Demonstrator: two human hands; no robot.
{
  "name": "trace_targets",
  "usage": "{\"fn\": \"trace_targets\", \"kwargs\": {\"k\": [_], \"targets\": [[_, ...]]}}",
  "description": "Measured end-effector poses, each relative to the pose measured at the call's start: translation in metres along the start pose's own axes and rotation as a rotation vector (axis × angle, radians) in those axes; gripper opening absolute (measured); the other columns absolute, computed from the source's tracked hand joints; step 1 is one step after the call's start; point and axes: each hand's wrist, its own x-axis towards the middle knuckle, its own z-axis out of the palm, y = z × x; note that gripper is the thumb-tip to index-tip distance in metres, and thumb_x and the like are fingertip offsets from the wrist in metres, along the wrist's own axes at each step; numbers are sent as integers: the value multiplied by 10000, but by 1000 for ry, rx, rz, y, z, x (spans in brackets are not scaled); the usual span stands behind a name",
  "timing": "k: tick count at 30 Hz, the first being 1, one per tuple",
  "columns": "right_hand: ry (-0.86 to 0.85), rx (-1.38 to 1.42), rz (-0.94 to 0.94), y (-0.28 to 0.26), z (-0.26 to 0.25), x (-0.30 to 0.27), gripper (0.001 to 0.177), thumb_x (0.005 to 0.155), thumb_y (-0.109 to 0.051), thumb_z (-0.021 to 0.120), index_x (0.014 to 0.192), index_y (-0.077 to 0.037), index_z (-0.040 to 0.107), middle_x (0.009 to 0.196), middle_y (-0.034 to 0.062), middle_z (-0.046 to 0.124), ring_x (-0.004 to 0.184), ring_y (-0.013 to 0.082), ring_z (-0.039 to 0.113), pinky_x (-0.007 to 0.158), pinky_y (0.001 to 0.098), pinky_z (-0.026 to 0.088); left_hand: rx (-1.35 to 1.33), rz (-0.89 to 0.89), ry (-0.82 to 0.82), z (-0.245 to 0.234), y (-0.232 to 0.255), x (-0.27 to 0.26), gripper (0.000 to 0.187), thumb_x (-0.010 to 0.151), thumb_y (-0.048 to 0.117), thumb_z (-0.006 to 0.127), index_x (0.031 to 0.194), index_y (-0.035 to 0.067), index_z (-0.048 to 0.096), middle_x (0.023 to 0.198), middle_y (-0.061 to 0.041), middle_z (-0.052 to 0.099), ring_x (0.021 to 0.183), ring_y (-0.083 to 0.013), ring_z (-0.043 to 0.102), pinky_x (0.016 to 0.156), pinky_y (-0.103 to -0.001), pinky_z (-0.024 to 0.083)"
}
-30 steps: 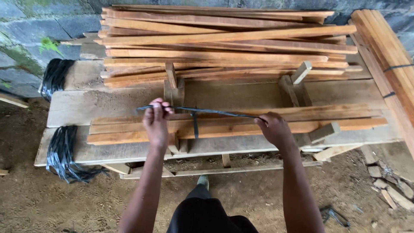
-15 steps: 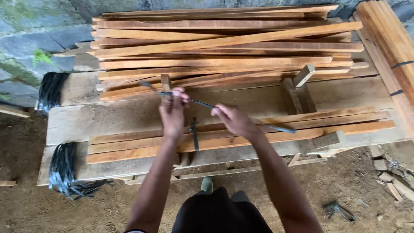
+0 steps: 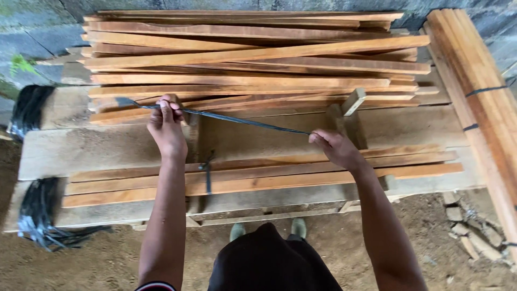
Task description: Bundling thin wood strips together using rubber ties.
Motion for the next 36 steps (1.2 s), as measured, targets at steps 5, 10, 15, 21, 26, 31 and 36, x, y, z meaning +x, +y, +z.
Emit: {"fn": "trace_targets", "kwargs": {"k": [5,10,15,21,26,31,36], "targets": [[-92,38,148,51,-54,-18,315,1081,-274,534,1144,-25,717,994,285,740,1030,476,693,911,560,525,-25,-66,44,31,-11,-41,212,1108,175,510,1145,23,653,848,-52,675,719,-52,640,703,-154,557],[-105,32,186,101,-91,-34,292,1088,-285,540,1139,-86,748,949,210,755,960,304,693,883,498,523,68,-16,66,51,-41,-67,199,1112,171,502,1128,43,654,852,-62,676,713,-77,649,651,-179,562],[-88,37,208,147,-111,-54,250,1090,-258,557,1083,-122,767,704,159,640,734,143,530,717,425,496,79,-21,79,75,-50,-95,193,1112,164,498,1151,46,647,884,-69,697,733,-73,670,670,-173,579],[-149,-19,257,195,-117,-63,355,1109,-289,506,1026,-26,729,787,255,688,715,303,619,750,507,495,83,-31,92,94,-61,-109,213,1104,181,517,1155,33,662,888,-75,713,739,-73,685,688,-176,608],[-206,-123,350,251,-77,-55,533,1007,-459,500,1196,-7,708,1230,277,670,1216,472,610,1039,588,453,224,-80,45,117,-75,-116,173,1090,194,563,1113,64,674,851,-39,709,720,-63,674,669,-159,586],[-69,-51,79,111,-78,-25,424,1058,-417,536,1347,-129,652,1211,151,709,1152,362,680,1028,527,506,227,-163,-104,162,-90,-137,165,1073,172,582,1100,46,683,866,-71,715,721,-102,670,682,-231,608],[-88,309,-67,111,-9,7,771,976,-506,693,1583,-131,401,1482,243,546,1352,434,528,1142,635,389,175,-285,-245,181,-116,-159,184,1073,171,577,1093,28,691,872,-125,731,723,-165,700,664,-298,640]]}}
